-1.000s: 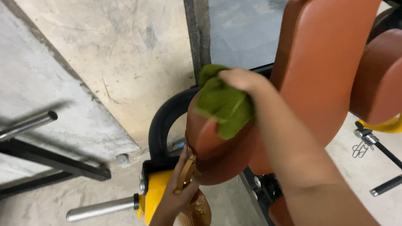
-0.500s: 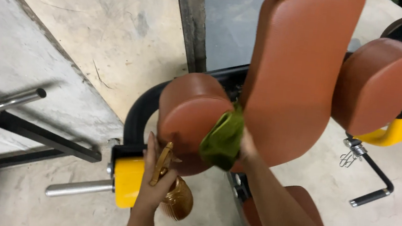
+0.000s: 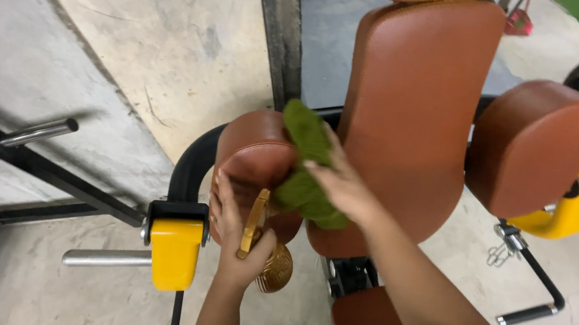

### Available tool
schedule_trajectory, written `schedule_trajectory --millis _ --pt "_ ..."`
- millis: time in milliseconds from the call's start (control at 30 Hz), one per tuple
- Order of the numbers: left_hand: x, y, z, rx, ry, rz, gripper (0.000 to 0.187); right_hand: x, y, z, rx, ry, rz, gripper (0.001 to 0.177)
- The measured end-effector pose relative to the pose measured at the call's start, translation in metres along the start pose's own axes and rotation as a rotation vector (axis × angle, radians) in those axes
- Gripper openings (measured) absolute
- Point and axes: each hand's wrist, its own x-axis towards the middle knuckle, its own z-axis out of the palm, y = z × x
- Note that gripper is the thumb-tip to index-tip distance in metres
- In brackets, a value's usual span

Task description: Cleaning various parts of gym machines using a spray bottle and a green cloth.

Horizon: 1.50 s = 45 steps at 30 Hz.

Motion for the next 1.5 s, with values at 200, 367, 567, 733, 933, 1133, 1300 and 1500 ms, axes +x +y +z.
schedule_trajectory --millis 200,367,567,733,933,1133,1300,1500 --pt "0.004 0.008 -0.014 0.021 -0.039 -0.025 0.121 0.027 -0.001 0.094 -1.328 0.030 -0.718 0.067" --pt "-0.014 -0.018 -0.026 0.008 -0.096 -0.120 0.117 0.037 0.000 0.069 -1.241 0.054 -0.894 0.070" --pt "-0.032 -0.022 -0.027 0.040 -0.078 -0.204 0.115 0.046 0.067 0.039 -0.815 0.480 -0.756 0.072" --pt "-0.040 -0.012 -0.005 -0.059 -0.093 -0.205 0.111 0.013 0.146 0.009 -0.443 0.418 -0.480 0.053" --pt "-0.043 -0.005 0.035 -0.146 -0.338 -0.207 0.109 -0.084 0.238 -0.069 -0.580 0.307 0.159 0.046" --pt "-0.047 -0.009 0.066 -0.475 -0.594 -0.381 0.098 -0.209 0.375 -0.194 -0.563 0.814 0.173 0.041" --pt "-0.064 -0.039 0.092 -0.418 -0.795 -0.326 0.101 -0.287 0.311 -0.211 -0.952 1.015 0.177 0.032" --pt "-0.088 -0.074 0.114 -0.406 -0.969 -0.281 0.097 -0.355 0.383 -0.160 -0.882 1.141 0.464 0.051"
